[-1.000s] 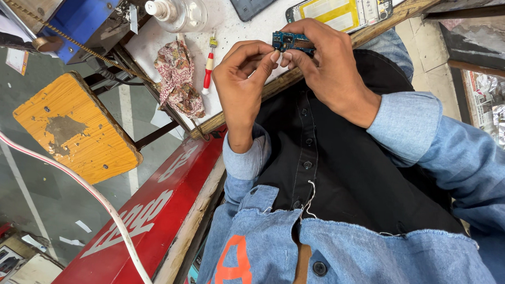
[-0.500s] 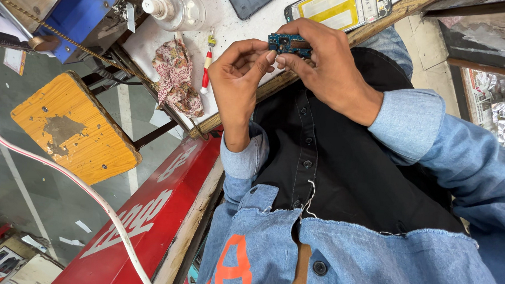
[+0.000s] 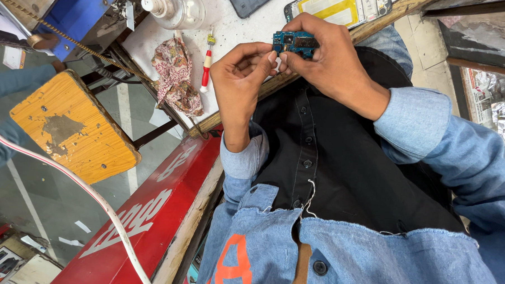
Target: The person works on a disassembled smartphone, connecting a small circuit board to the mainboard and using a screwdriver to tighten screws on the device. The person handles the phone chassis, circuit board, and screwdriver throughout the clip.
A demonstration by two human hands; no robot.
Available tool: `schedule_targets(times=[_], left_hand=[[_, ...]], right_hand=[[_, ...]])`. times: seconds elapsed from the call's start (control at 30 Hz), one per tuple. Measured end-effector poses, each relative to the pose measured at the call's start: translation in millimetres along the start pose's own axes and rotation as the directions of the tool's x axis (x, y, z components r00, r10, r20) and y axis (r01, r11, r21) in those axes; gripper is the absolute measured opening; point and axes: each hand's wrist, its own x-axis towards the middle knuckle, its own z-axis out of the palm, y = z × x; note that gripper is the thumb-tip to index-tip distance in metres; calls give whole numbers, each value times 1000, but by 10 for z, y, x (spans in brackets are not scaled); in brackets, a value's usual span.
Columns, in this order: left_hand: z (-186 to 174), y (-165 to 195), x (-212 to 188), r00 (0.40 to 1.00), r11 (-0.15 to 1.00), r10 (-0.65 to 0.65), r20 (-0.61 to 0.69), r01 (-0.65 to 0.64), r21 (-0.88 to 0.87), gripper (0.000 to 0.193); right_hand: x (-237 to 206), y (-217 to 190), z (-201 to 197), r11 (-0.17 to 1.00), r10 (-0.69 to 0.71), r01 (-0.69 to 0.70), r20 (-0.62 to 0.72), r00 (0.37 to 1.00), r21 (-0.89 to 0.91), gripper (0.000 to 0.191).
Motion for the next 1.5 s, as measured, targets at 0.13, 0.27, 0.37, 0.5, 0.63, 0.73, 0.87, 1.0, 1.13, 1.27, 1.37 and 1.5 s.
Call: schedule_targets(times=[0.13, 0.27, 0.37, 0.5, 0.63, 0.73, 0.87, 1.0, 1.13, 1.27, 1.37, 1.5], left_hand=[[13, -13, -35, 1000, 999, -3, -29, 5, 41, 15], [33, -48, -50, 1000, 1000, 11, -23, -11, 0, 16], [48, -76, -45, 999, 1000, 27, -37, -28, -9, 16], [78, -85, -61, 998, 999, 38, -43, -39, -13, 15], [94, -51, -80, 998, 999, 30, -49, -30, -10, 16], [87, -13, -97, 999, 1000, 14, -43, -15, -13, 17], [78, 14, -109, 999, 1000, -10, -49, 10, -8, 17], [60, 7, -109, 1000, 998, -16, -22, 14, -61, 16], [57, -17, -103, 1000, 999, -15, -26, 14, -33, 17], [82, -30, -103, 1000, 999, 7, -25, -8, -41, 16], [109, -23, -101, 999, 999, -10, -46, 8, -46, 14], [108, 12, -102, 997, 1000, -15, -76, 14, -14, 13]], right_hand=[[13, -28, -19, 992, 68, -74, 64, 996, 101, 16], [29, -16, -21, 966, 111, -130, 95, 989, 225, 14], [28, -5, -22, 965, 97, -118, 100, 990, 235, 15], [17, -6, -39, 969, 105, -127, 108, 989, 213, 14], [31, -8, -60, 958, 107, -133, 114, 988, 253, 14], [36, -13, -70, 950, 127, -157, 125, 984, 270, 14], [37, -30, -68, 949, 137, -166, 125, 983, 267, 13], [56, -24, -81, 954, 172, -204, 154, 973, 220, 15], [58, 10, -122, 927, 147, -205, 200, 969, 315, 24], [67, 31, -112, 926, 172, -224, 189, 967, 304, 29], [59, 16, -87, 939, 142, -189, 175, 974, 287, 29], [51, -19, -74, 986, 110, -126, 145, 983, 105, 28]])
